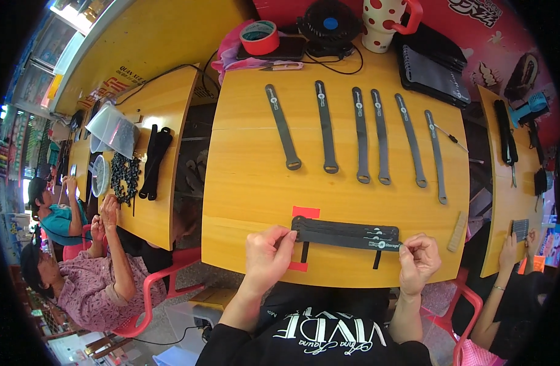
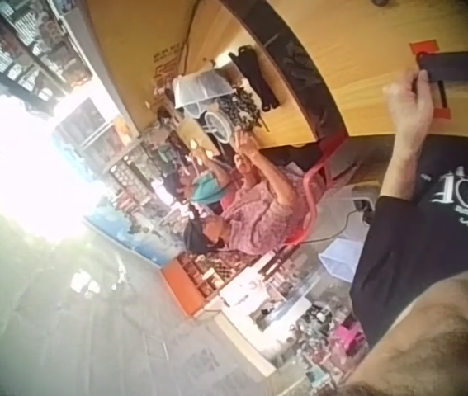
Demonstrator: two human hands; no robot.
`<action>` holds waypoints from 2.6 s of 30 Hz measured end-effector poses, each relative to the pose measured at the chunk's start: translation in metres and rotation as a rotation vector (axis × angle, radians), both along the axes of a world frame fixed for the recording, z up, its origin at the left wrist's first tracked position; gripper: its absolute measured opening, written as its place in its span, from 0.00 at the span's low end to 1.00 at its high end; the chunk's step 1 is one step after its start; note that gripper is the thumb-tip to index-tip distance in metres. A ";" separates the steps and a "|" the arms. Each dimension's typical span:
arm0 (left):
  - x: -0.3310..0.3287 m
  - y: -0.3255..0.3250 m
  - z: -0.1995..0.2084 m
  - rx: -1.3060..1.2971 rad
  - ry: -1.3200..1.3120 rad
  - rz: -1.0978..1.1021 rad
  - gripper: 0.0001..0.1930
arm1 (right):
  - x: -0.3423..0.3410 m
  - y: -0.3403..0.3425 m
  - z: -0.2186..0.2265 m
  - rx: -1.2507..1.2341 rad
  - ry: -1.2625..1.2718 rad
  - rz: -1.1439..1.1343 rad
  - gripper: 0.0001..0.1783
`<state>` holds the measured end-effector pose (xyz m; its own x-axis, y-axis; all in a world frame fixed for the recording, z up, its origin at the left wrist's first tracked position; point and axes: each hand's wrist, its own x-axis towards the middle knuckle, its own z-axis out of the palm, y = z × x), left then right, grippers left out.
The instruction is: Assembling black straps by attaching small plates to them at a workstation.
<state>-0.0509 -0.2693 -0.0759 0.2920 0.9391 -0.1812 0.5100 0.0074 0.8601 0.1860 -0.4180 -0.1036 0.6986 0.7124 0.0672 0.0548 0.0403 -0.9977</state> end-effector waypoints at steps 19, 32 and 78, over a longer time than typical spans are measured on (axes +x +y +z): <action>0.005 -0.002 -0.001 0.225 0.091 -0.034 0.06 | -0.001 0.002 0.001 -0.022 -0.097 0.019 0.11; 0.004 0.000 0.001 0.252 0.127 -0.026 0.07 | -0.004 0.006 0.001 -0.006 -0.106 0.013 0.11; 0.017 -0.004 0.004 0.249 0.182 0.017 0.10 | -0.008 0.013 0.001 -0.117 -0.312 -0.049 0.13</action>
